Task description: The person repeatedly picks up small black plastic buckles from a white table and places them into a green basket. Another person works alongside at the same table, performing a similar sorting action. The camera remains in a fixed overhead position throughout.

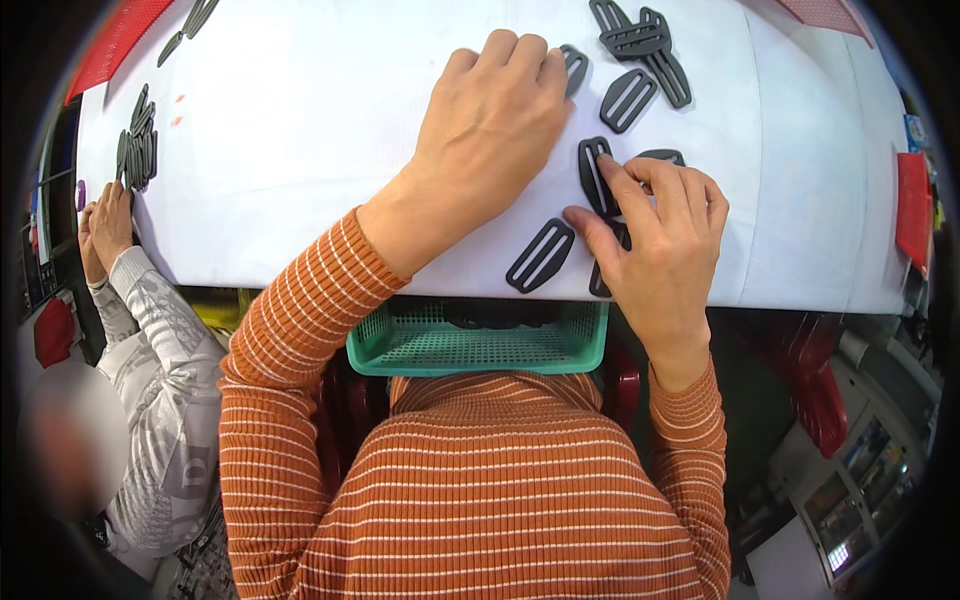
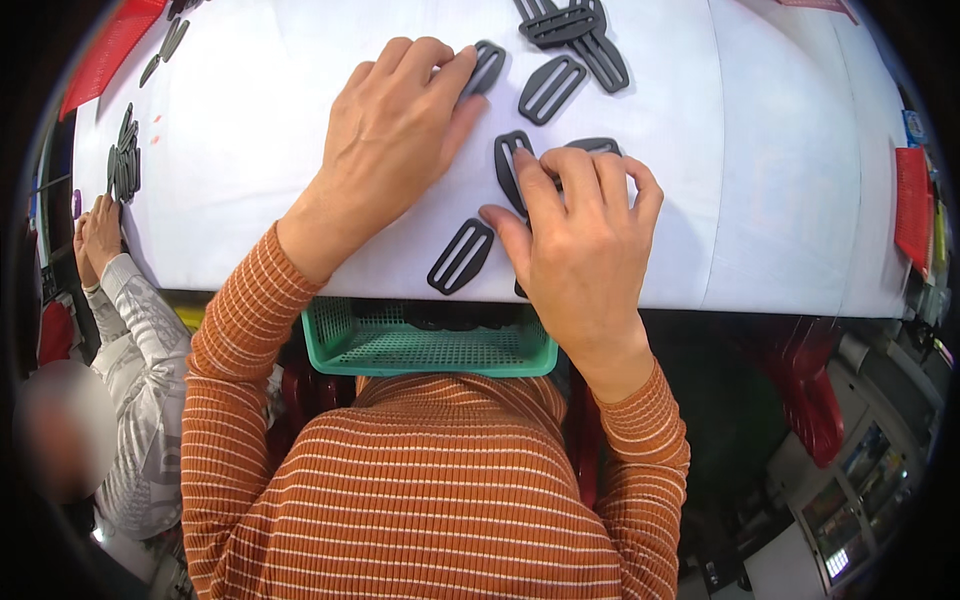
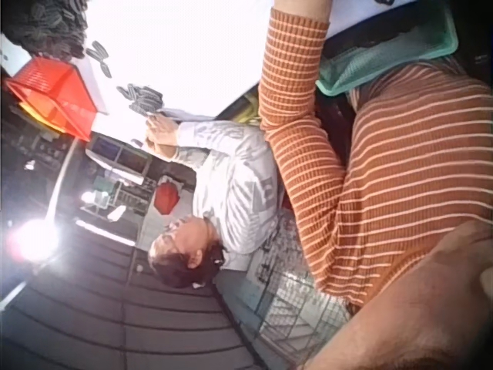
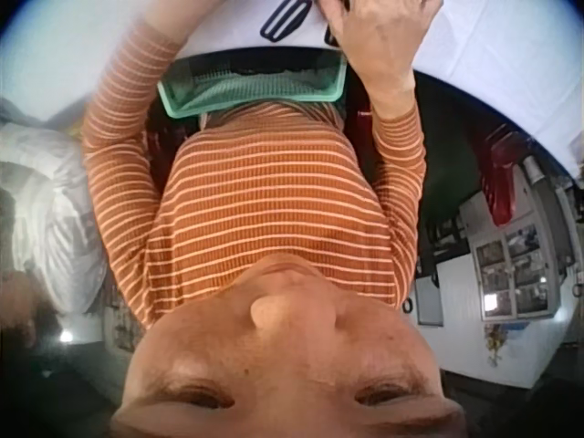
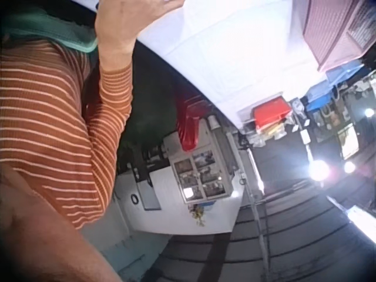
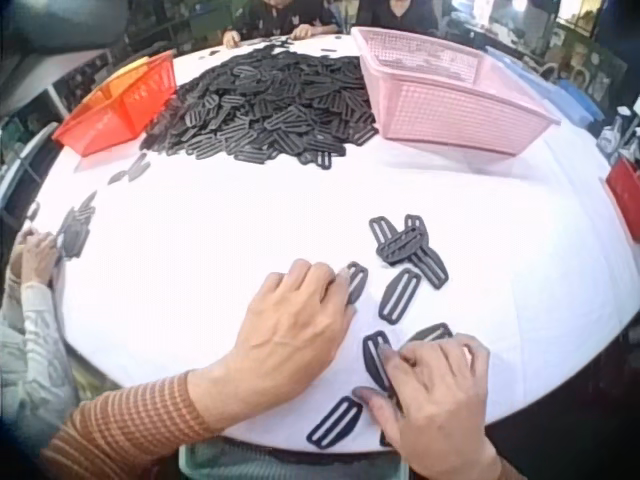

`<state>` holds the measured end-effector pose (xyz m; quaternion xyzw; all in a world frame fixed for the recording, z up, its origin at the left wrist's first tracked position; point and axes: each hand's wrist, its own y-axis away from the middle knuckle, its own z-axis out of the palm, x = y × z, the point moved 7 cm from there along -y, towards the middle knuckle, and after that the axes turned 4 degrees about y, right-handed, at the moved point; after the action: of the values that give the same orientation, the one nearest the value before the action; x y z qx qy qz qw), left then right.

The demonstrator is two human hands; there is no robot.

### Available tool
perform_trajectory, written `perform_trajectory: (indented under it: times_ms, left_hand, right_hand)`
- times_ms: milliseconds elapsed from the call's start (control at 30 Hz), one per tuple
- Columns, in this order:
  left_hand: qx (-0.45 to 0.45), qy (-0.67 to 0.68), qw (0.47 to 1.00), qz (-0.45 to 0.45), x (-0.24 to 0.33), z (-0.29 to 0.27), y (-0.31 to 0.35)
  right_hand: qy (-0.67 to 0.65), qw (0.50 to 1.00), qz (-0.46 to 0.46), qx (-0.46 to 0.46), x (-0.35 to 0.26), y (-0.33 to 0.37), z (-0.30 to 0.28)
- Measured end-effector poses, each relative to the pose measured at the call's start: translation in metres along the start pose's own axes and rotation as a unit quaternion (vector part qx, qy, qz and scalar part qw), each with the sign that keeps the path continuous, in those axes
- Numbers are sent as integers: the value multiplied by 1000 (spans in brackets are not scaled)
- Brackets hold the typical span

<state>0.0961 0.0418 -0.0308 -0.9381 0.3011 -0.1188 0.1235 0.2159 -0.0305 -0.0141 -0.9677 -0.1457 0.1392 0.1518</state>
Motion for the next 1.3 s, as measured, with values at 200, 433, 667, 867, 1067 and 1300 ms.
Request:
perform_trajectory:
  times_ms: [200, 433, 667, 867, 1067, 1300]
  left_hand:
    - [54, 80, 995, -16, -20, -25, 3]
    - [-59, 278, 925, -251, -59, -39, 50]
    - [30, 257, 925, -279, -82, -65, 86]
    - [66, 262, 934, -236, -64, -66, 92]
    - [70, 224, 962, -138, -29, -68, 103]
    - [-19, 213, 977, 21, 29, -45, 124]
  right_hand:
    - [53, 998, -33, 32, -2, -11, -4]
    - [-134, 987, 84, -19, 19, -13, 4]
    - [-47, 993, 89, -65, 29, 16, 26]
    - [-21, 992, 55, -109, -28, 13, 58]
    - [-79, 996, 44, -19, -20, -6, 41]
    - [-11, 999, 39, -10, 19, -18, 22]
